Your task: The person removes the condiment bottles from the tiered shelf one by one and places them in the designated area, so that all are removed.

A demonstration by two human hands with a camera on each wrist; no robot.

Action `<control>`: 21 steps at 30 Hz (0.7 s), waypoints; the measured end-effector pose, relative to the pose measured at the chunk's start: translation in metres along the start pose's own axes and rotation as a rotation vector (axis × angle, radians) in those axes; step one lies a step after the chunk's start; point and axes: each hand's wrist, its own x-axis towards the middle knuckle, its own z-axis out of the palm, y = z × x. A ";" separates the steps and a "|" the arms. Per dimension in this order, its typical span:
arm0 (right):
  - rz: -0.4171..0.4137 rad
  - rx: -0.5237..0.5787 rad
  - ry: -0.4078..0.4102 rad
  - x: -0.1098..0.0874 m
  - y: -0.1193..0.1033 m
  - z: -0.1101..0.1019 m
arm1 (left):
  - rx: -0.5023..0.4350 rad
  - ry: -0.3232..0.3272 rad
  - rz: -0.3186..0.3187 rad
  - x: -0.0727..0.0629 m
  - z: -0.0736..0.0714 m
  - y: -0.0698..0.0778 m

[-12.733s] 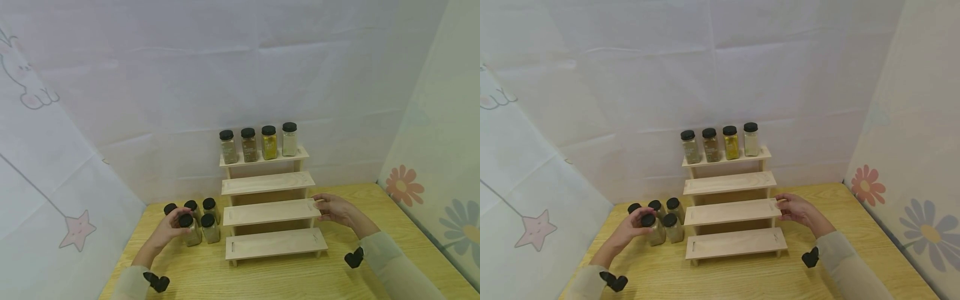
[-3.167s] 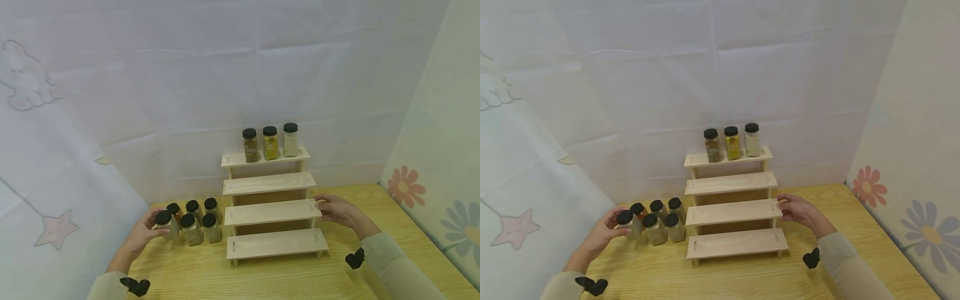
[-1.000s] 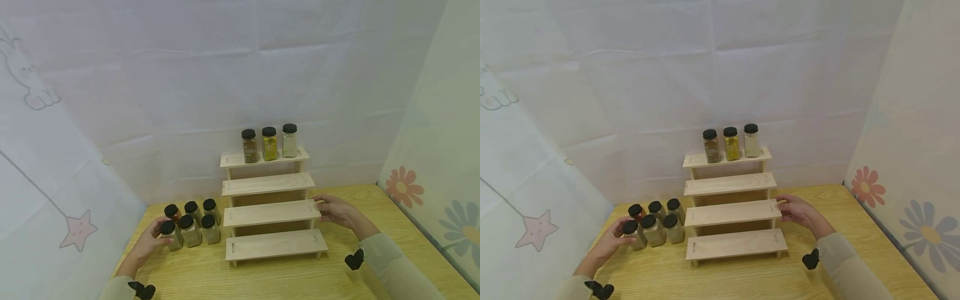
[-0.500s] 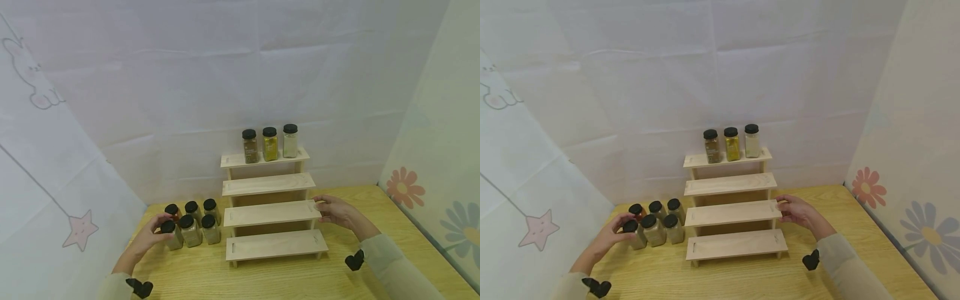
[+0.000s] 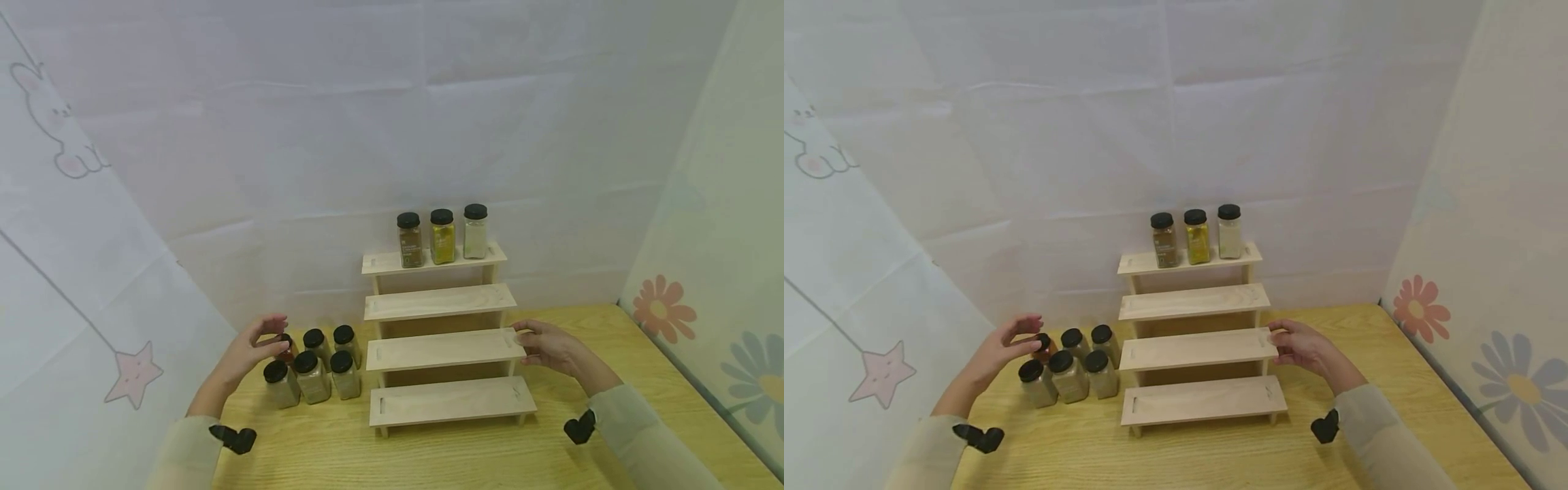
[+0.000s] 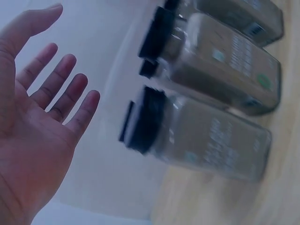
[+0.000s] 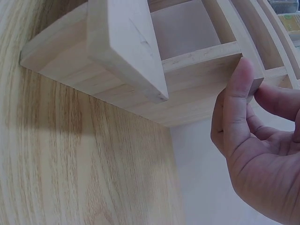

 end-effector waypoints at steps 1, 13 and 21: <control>0.001 0.000 0.002 0.000 0.000 0.000 | 0.003 0.006 0.005 0.004 0.000 0.004; 0.002 0.005 -0.008 -0.001 -0.002 0.002 | 0.048 0.004 0.064 0.048 0.014 0.054; 0.004 0.006 -0.013 -0.001 -0.002 0.001 | 0.029 -0.023 0.116 0.074 0.027 0.080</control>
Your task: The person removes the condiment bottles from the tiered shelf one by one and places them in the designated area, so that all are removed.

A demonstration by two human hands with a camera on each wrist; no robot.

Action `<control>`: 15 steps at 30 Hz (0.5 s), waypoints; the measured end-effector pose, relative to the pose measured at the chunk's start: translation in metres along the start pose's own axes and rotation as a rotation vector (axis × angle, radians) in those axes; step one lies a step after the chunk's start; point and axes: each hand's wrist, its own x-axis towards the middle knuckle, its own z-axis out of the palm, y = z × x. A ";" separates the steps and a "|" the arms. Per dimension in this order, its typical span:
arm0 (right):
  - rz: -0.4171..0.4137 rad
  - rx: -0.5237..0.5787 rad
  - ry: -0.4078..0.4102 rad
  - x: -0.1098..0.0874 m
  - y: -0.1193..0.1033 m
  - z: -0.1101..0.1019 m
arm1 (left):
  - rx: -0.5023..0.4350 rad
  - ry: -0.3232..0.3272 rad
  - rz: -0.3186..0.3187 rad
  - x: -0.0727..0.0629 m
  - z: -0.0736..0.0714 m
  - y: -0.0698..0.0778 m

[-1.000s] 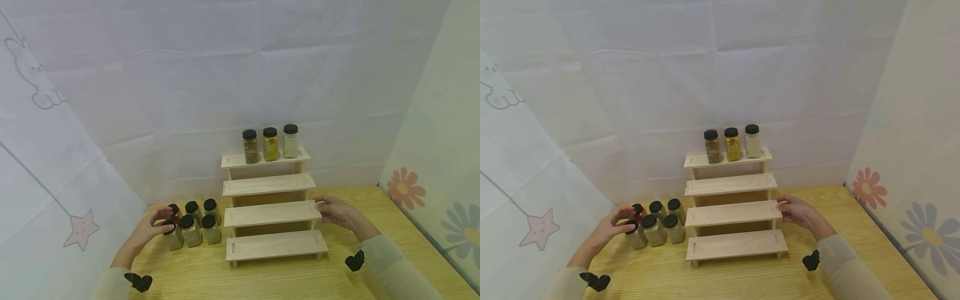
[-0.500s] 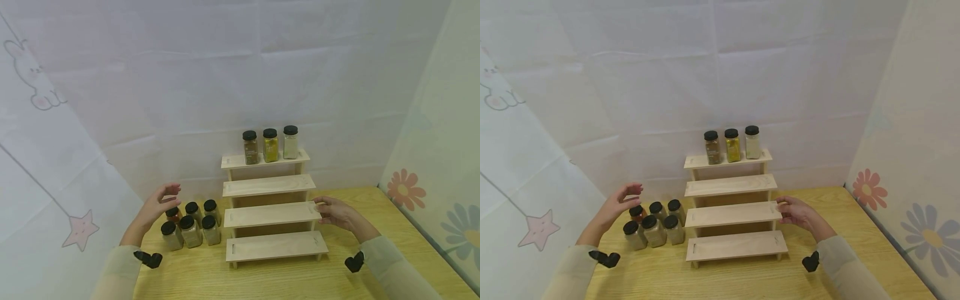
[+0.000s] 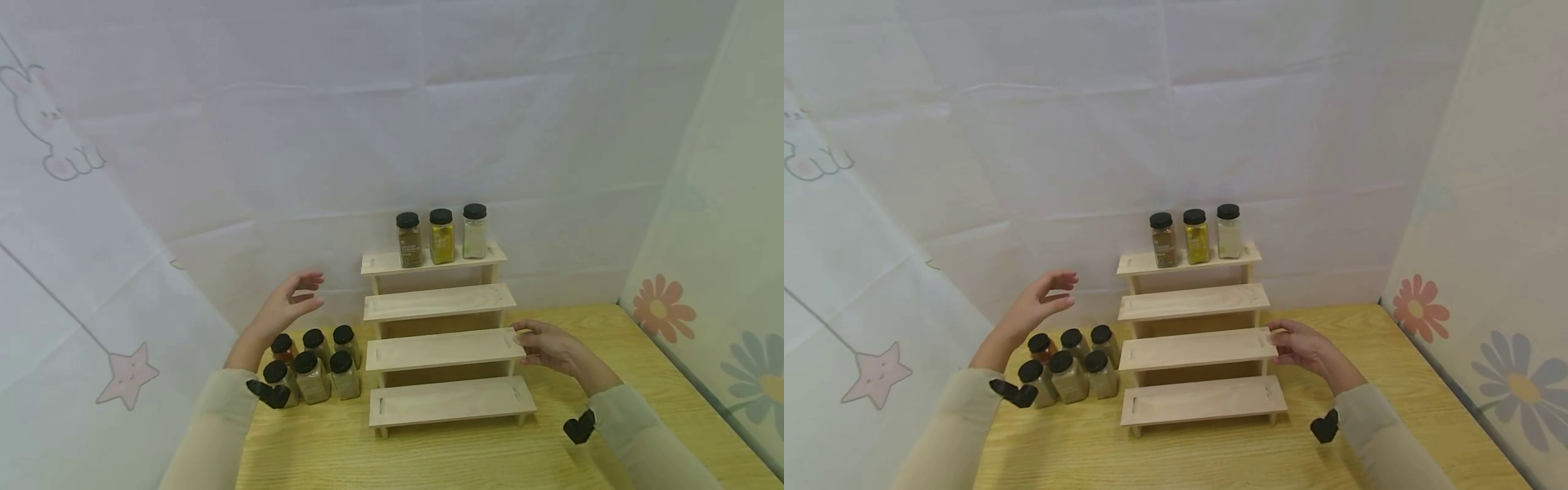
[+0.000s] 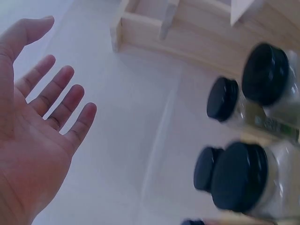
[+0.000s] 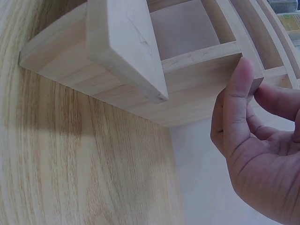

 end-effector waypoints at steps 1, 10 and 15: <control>0.001 0.002 0.000 0.000 0.000 0.000 | -0.005 -0.004 0.004 0.003 0.002 0.002; -0.003 0.005 -0.006 0.000 -0.001 0.001 | -0.037 -0.018 0.020 0.029 0.017 0.017; -0.002 0.009 -0.001 -0.001 -0.002 0.002 | -0.044 -0.025 0.038 0.043 0.025 0.025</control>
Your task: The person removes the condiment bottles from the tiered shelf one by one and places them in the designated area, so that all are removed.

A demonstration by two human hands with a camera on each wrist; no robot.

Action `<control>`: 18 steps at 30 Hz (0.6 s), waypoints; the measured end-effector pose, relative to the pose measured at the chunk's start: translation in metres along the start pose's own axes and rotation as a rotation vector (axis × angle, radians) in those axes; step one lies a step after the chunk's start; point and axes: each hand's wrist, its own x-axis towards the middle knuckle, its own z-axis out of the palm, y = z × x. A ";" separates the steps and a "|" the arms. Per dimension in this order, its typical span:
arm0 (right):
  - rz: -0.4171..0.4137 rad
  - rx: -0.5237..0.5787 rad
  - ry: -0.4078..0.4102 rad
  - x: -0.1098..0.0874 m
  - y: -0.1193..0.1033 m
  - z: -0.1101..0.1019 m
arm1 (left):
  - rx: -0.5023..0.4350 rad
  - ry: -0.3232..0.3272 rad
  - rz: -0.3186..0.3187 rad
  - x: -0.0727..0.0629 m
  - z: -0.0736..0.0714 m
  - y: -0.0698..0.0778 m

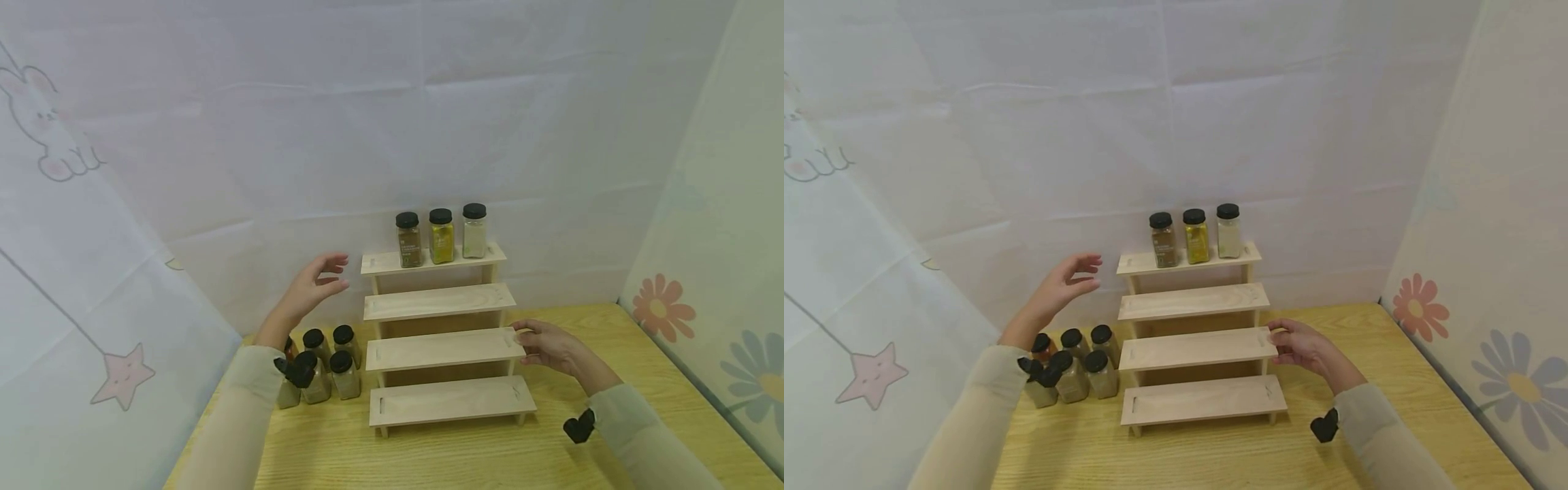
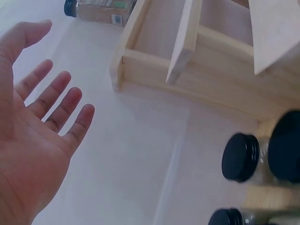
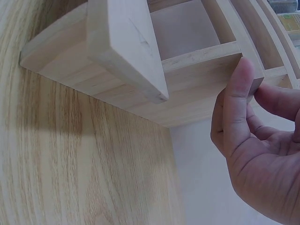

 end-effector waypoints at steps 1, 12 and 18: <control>0.001 0.000 0.002 0.000 0.000 0.000 | -0.005 0.001 0.003 0.003 0.002 0.001; 0.009 -0.011 0.012 0.001 0.000 -0.001 | -0.056 0.048 -0.009 0.039 0.023 0.007; 0.009 -0.015 0.011 0.002 0.000 0.000 | -0.040 0.094 0.007 0.055 0.033 0.010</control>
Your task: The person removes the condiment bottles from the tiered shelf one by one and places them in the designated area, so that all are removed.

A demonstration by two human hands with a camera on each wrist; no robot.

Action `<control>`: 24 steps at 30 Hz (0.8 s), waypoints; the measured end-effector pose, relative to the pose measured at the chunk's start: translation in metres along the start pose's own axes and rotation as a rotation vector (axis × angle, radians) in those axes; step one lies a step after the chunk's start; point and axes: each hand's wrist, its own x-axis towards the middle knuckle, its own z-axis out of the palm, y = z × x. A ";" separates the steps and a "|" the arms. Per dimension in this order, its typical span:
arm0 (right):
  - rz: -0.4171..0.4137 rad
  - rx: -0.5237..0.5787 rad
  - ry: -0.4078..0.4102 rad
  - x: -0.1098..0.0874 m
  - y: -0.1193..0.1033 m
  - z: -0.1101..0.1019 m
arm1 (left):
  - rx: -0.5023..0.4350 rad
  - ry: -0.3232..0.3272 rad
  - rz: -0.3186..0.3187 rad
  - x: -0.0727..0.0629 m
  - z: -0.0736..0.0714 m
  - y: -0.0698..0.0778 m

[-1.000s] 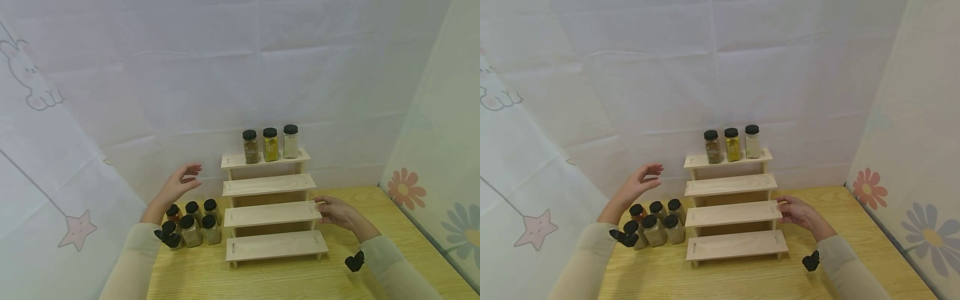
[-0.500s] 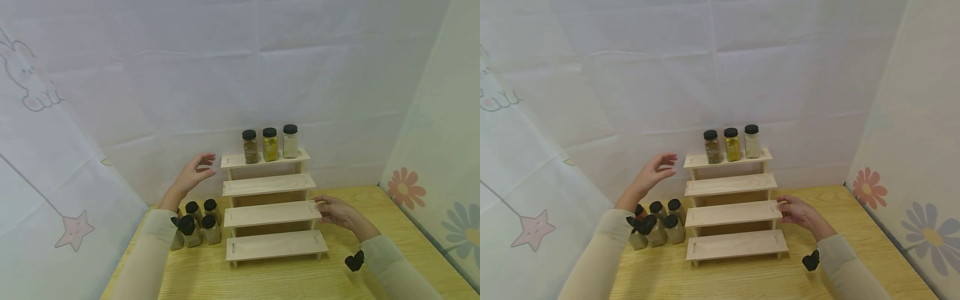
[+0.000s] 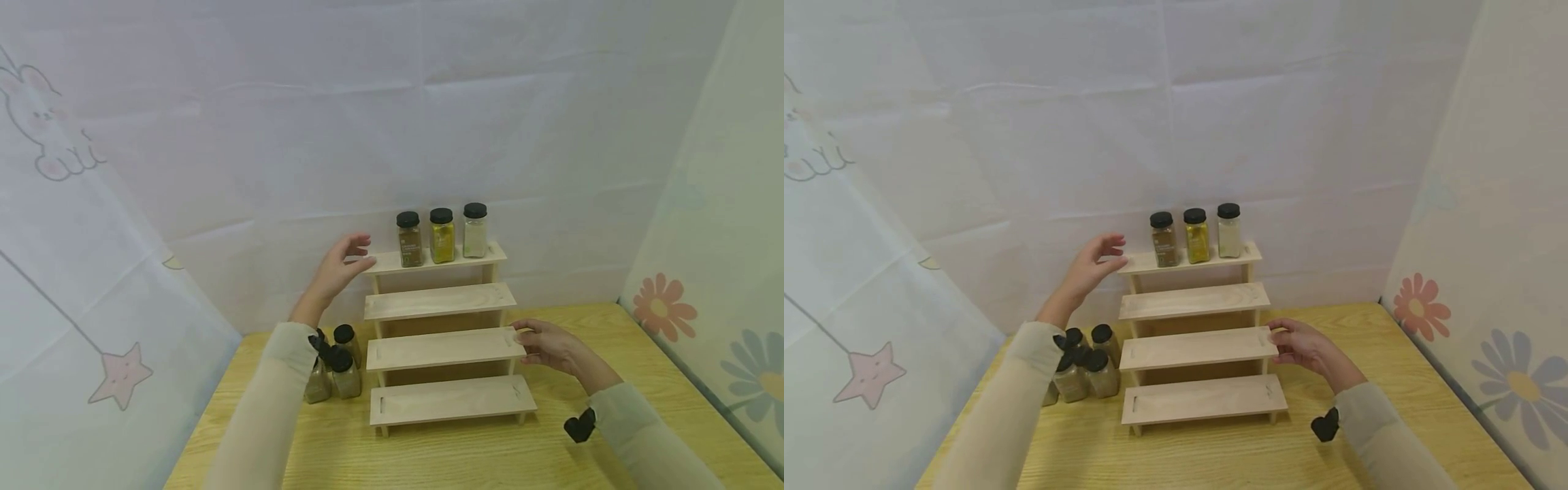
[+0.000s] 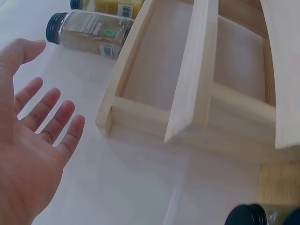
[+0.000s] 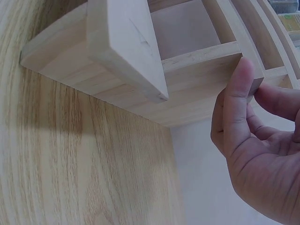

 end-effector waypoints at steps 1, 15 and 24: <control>0.000 0.000 -0.001 0.000 0.000 0.000 | 0.000 0.009 0.001 0.002 0.002 0.001; -0.004 0.005 0.004 -0.001 0.002 -0.001 | -0.094 0.078 0.004 0.025 0.033 0.010; -0.014 -0.002 -0.010 -0.002 0.000 0.001 | -0.136 0.078 -0.020 0.032 0.045 0.013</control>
